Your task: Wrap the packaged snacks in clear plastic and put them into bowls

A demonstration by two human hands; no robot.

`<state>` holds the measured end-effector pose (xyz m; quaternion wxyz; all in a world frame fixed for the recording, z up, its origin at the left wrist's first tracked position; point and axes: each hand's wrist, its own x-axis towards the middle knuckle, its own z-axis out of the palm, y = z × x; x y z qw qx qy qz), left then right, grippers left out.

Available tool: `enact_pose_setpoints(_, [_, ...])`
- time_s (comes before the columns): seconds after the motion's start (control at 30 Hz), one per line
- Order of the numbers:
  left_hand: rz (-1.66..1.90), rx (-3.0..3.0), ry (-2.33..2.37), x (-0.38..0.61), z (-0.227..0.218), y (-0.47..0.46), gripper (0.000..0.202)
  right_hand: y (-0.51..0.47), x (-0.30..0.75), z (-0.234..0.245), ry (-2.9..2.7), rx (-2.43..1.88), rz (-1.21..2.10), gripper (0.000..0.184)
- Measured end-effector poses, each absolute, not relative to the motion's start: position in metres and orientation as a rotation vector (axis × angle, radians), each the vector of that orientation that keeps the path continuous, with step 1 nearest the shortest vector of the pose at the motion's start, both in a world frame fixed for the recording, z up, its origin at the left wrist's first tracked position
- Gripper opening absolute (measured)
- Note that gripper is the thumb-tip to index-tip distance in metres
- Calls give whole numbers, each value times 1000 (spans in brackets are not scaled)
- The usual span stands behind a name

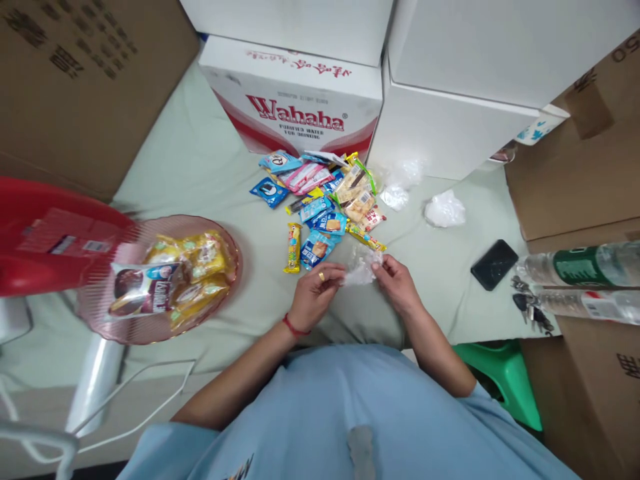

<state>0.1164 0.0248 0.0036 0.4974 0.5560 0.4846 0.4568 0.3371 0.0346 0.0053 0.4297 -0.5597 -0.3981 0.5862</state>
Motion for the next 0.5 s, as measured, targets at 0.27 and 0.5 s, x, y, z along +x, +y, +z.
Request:
enact_pose_setpoints(0.27, [804,1989,870,85,1,14,21,53,347,13,-458,-1254,1492,46])
enact_pose_setpoints(0.5, [788,906,1105,106,9,10,54,43,333,11,-659,-1233,1584,39])
